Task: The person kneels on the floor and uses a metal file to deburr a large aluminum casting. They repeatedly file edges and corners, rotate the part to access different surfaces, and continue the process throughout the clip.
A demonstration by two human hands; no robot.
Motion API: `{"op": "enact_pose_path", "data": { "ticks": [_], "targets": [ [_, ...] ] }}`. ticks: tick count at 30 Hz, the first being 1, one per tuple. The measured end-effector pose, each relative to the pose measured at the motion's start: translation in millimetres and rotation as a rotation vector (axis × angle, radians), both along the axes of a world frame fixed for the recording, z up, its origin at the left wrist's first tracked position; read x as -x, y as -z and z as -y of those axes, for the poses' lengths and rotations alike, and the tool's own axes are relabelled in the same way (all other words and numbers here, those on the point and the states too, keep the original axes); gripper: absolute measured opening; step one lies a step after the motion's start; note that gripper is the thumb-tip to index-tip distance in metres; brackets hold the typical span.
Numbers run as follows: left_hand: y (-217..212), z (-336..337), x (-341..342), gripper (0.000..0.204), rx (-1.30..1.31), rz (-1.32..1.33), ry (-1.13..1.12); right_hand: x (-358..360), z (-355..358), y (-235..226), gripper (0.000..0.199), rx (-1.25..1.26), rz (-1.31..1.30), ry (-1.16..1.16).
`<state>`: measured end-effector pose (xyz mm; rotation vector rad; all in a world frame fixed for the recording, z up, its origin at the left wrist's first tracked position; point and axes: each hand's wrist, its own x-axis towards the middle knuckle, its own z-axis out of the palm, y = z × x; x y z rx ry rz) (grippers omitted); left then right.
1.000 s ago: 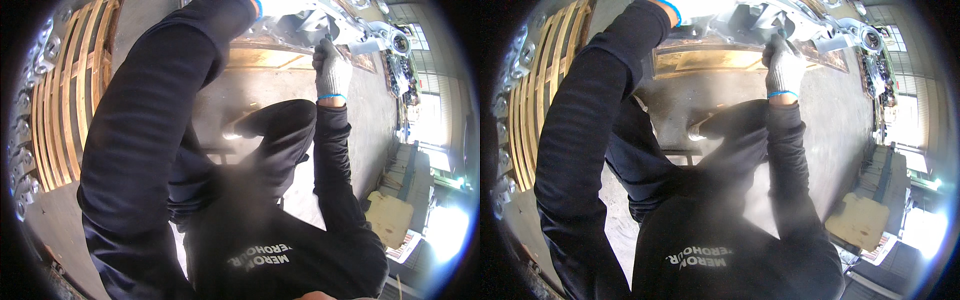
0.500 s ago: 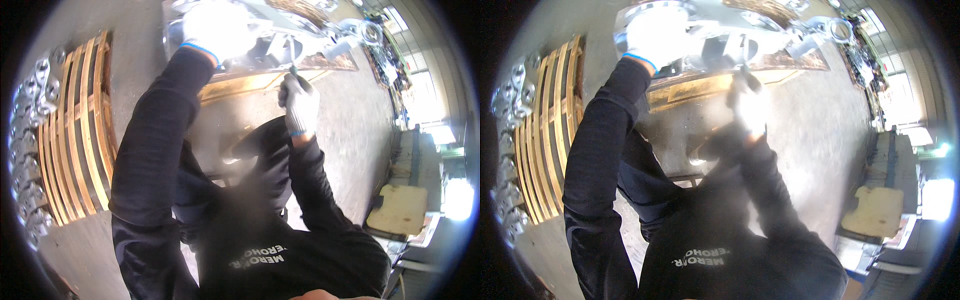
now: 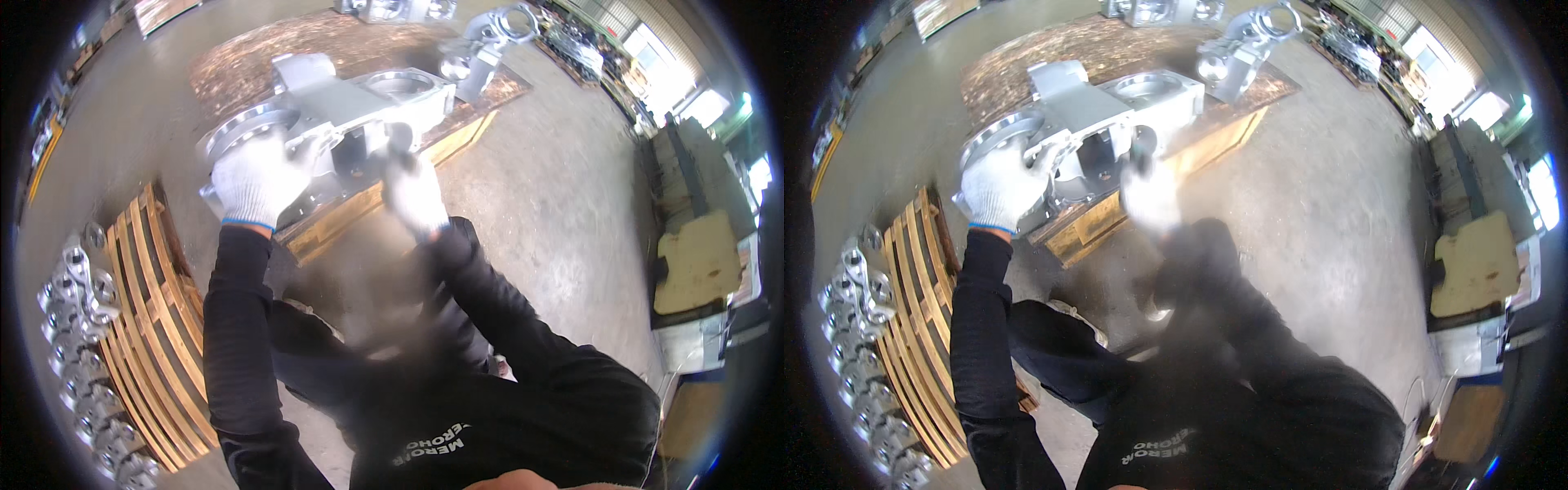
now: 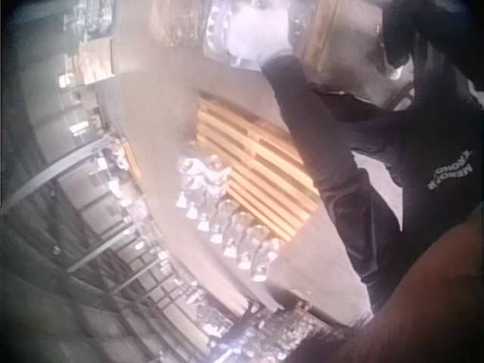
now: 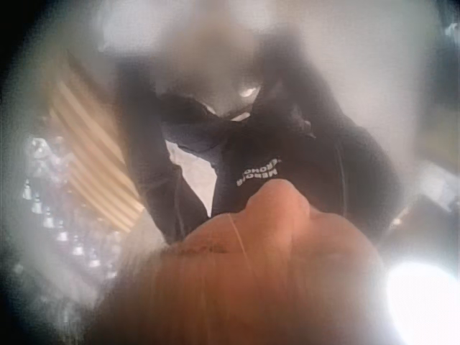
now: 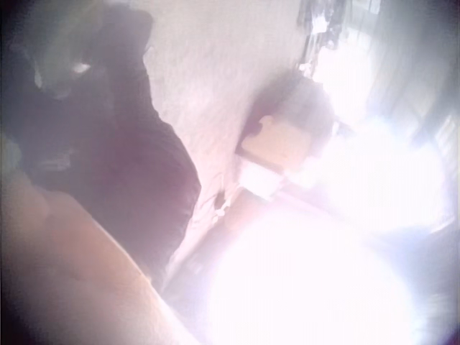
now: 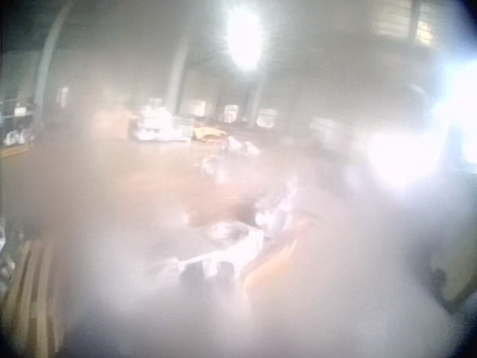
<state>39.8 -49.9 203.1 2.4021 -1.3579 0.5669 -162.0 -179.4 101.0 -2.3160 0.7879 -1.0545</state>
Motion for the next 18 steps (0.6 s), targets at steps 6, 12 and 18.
{"op": "enact_pose_path", "data": {
  "ticks": [6,12,18],
  "targets": [
    [-0.8,-2.1,7.9,0.059,0.075,0.013,-0.005,7.7,-14.8,-35.0,0.04,-0.293,0.161,-0.09],
    [-8.2,-2.4,12.0,0.057,-0.044,-0.043,-0.081,34.1,-17.2,-39.3,0.037,-0.415,-0.095,-0.013],
    [-3.8,-3.2,4.6,0.05,0.024,0.095,-0.015,33.6,-2.1,-55.0,0.029,-0.69,0.473,-0.362]
  ]
}}
